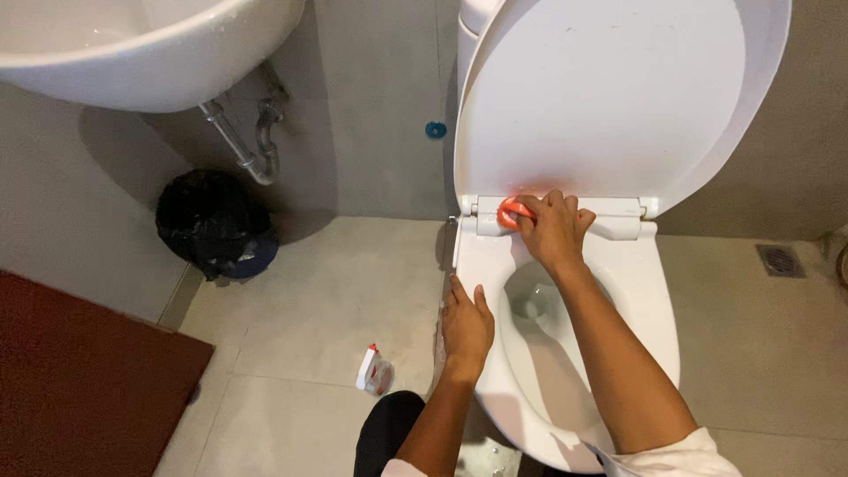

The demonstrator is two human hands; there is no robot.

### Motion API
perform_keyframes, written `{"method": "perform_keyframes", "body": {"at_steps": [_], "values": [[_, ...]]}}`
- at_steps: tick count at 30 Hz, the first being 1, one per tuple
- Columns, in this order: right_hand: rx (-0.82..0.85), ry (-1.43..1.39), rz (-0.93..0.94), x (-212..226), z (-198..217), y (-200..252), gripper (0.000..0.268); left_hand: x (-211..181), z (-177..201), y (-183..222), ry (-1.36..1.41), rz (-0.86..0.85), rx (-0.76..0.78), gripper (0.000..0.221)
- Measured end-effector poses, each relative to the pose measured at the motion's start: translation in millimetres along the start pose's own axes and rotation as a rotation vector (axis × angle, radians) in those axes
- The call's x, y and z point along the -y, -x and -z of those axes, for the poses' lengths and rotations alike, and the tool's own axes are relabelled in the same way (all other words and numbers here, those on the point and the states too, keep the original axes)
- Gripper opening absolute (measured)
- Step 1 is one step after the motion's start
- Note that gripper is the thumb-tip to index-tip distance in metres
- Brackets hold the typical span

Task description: The person cleans the toilet by spraying cleaner and scrubbing the lid, rim, and base with a brush.

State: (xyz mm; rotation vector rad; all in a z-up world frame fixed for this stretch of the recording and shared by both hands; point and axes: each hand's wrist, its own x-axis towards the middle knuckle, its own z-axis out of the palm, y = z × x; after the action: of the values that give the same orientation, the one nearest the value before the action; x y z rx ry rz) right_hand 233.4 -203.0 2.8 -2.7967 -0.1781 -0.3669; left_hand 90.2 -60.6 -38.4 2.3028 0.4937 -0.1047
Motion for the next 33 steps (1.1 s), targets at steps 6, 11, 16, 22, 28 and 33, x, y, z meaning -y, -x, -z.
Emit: {"method": "perform_keyframes", "body": {"at_steps": [6,11,16,22,28,33], "values": [[-0.011,-0.021,0.017,40,0,-7,0.030,3,-2,-3,-0.005,-0.011,-0.013,0.065],[0.056,-0.004,0.077,38,-7,-16,0.030,8,-9,-5,-0.026,-0.010,-0.023,0.066],[0.032,-0.004,0.024,1,32,-11,0.031,-3,3,2,-0.023,-0.013,-0.033,0.064],[-0.051,0.086,-0.076,-84,21,16,0.037,-4,2,2,0.005,-0.034,-0.032,0.063],[-0.148,0.091,0.012,-78,-28,34,0.036,-3,1,4,0.041,0.003,-0.020,0.064],[-0.080,-0.018,0.205,-6,-47,46,0.033,8,-8,-2,0.029,-0.007,-0.042,0.064]]}}
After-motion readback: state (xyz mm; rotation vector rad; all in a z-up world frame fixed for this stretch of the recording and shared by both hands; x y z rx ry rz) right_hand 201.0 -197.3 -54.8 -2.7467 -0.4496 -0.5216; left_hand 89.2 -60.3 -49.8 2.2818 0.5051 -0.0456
